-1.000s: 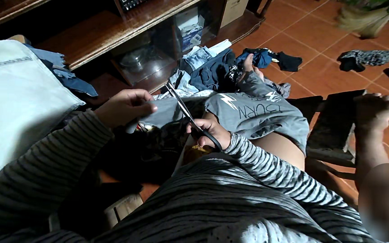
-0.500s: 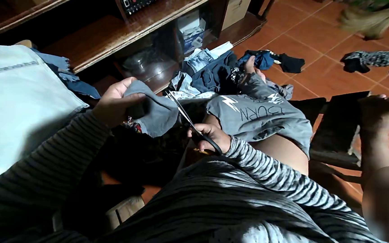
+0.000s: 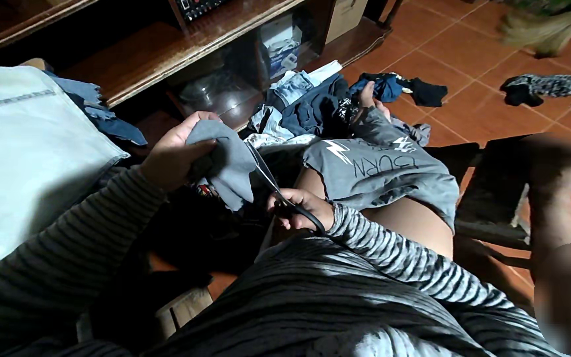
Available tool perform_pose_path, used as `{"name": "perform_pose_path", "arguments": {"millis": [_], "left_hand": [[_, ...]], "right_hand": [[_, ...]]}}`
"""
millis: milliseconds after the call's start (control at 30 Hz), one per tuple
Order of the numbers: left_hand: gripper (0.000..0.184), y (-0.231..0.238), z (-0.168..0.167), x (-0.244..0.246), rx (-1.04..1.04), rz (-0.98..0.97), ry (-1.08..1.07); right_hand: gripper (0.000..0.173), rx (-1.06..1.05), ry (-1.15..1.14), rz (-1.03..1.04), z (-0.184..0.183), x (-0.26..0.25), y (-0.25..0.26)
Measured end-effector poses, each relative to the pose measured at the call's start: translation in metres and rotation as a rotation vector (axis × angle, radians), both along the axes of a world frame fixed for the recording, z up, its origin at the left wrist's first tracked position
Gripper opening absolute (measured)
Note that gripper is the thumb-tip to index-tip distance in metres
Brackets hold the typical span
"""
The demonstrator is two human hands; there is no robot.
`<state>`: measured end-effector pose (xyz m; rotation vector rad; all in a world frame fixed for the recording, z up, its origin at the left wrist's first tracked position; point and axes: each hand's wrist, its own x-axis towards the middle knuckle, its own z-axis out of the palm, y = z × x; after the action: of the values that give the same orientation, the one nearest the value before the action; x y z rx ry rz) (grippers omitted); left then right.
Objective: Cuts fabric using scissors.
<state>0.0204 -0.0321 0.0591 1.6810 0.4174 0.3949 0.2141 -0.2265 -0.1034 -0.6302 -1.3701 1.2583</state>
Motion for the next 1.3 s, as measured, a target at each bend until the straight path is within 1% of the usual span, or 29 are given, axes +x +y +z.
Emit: {"name": "perform_pose_path", "arguments": {"millis": [167, 333, 467, 567, 700, 767, 867, 1000, 1067, 1167, 1200, 1233, 1300], "left_hand": [[0.029, 0.000, -0.001, 0.001, 0.064, -0.001, 0.062], [0.029, 0.003, -0.005, -0.001, 0.163, -0.056, 0.046], [0.030, 0.002, -0.003, 0.000, 0.119, -0.005, 0.069], [0.030, 0.004, -0.003, -0.001, 0.095, -0.002, 0.066], [0.030, 0.004, -0.004, -0.001, 0.077, 0.016, 0.072], [0.030, 0.004, -0.004, -0.001, 0.074, -0.005, 0.057], [0.030, 0.003, -0.005, 0.000, 0.096, -0.046, 0.032], [0.030, 0.004, -0.005, 0.000, 0.180, -0.074, 0.043], [0.030, 0.005, -0.002, -0.002, 0.198, -0.059, 0.083], [0.015, 0.005, 0.011, -0.002, 0.161, 0.070, 0.224], [0.012, 0.007, 0.017, -0.003, 0.149, 0.114, 0.277], [0.016, 0.009, 0.023, -0.005, 0.125, 0.148, 0.326], [0.030, 0.010, 0.039, -0.009, 0.049, 0.214, 0.436]], "right_hand": [[0.058, 0.015, 0.022, -0.029, 0.004, -0.002, 0.002], [0.057, 0.000, 0.030, -0.042, 0.005, -0.003, 0.001], [0.050, -0.038, 0.054, -0.043, 0.004, -0.002, 0.000], [0.043, -0.058, 0.054, -0.069, 0.004, -0.002, -0.002], [0.040, -0.054, 0.034, -0.131, 0.007, -0.004, -0.003], [0.042, -0.039, 0.045, -0.122, 0.007, -0.003, -0.002], [0.049, -0.021, 0.046, -0.088, 0.007, -0.003, 0.000], [0.055, -0.022, 0.051, -0.099, 0.009, -0.003, 0.002], [0.057, -0.047, 0.081, -0.133, 0.007, -0.001, 0.003], [0.061, -0.131, 0.142, -0.210, -0.007, 0.010, 0.004], [0.063, -0.165, 0.162, -0.231, -0.013, 0.015, 0.004], [0.063, -0.196, 0.179, -0.248, -0.020, 0.020, 0.004], [0.065, -0.241, 0.201, -0.278, -0.034, 0.025, 0.003]]}}
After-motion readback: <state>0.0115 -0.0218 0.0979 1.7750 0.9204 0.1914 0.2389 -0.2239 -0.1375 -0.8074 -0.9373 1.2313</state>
